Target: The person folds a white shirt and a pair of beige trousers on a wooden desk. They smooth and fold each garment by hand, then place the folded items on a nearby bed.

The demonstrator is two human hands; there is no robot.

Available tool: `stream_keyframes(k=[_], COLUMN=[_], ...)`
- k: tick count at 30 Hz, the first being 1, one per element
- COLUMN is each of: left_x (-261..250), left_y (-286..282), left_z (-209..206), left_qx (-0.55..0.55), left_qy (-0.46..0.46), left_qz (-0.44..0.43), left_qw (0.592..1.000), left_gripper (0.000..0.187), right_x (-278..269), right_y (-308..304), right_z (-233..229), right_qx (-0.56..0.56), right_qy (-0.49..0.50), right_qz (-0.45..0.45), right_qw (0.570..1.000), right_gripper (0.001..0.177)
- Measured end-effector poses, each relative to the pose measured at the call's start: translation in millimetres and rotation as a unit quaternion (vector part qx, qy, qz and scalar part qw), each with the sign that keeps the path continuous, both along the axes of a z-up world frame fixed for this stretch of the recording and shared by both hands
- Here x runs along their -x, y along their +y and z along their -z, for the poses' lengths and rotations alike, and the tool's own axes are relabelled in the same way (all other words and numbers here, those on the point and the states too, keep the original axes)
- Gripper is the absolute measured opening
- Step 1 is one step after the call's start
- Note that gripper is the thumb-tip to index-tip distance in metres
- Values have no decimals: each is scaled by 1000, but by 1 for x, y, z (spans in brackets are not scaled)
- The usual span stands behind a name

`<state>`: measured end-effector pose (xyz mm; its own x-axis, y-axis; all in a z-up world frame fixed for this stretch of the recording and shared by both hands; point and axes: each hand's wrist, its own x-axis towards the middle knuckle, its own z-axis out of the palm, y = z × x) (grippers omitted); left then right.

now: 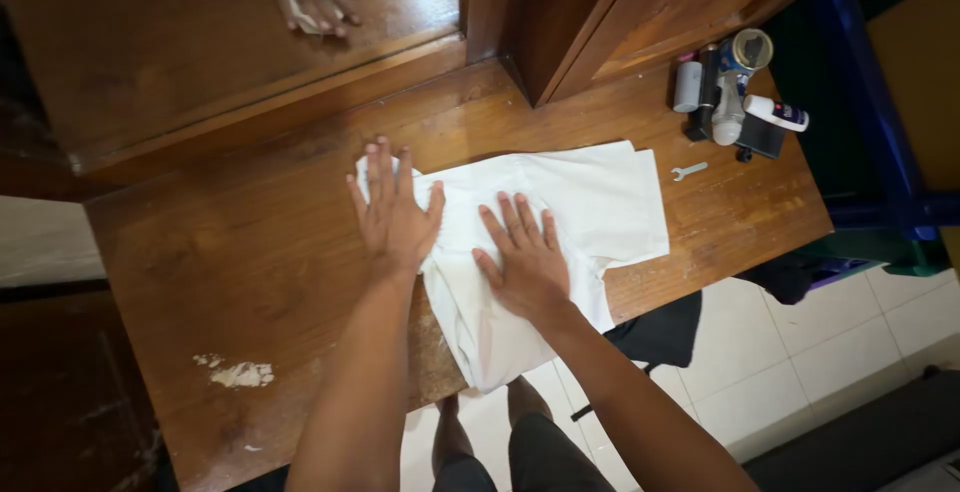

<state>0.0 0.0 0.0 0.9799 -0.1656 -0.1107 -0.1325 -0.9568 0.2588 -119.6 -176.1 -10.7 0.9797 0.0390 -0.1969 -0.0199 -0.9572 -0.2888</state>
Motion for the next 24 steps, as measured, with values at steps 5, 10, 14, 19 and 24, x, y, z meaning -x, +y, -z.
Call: stream_keyframes(k=[5,10,14,19,24], left_x=[0,-16,-37,5,143], left_y=[-7,-12,-26,-62,-85], left_z=[-5,-8,-8,1,1], left_qx=[2,22,14,36,-56], left_qy=[-42,-31,-67,-195,-173], left_qz=[-4,48,95,84,165], left_qw=[999,998,993,976,969], left_gripper=[80,77,75,72,64], right_x=[8,11,7,26,64], right_y=[-39,-70,-95,-105,-41], right_z=[-6,-9,-7,-5,3], right_qx=[43,44,18,-66,-161], right_qy=[-23,3,6,-102,-103], right_qz=[68,151,229,194,-27], right_qw=[996,987,973,973,981], right_gripper=[71,73,74,72,77])
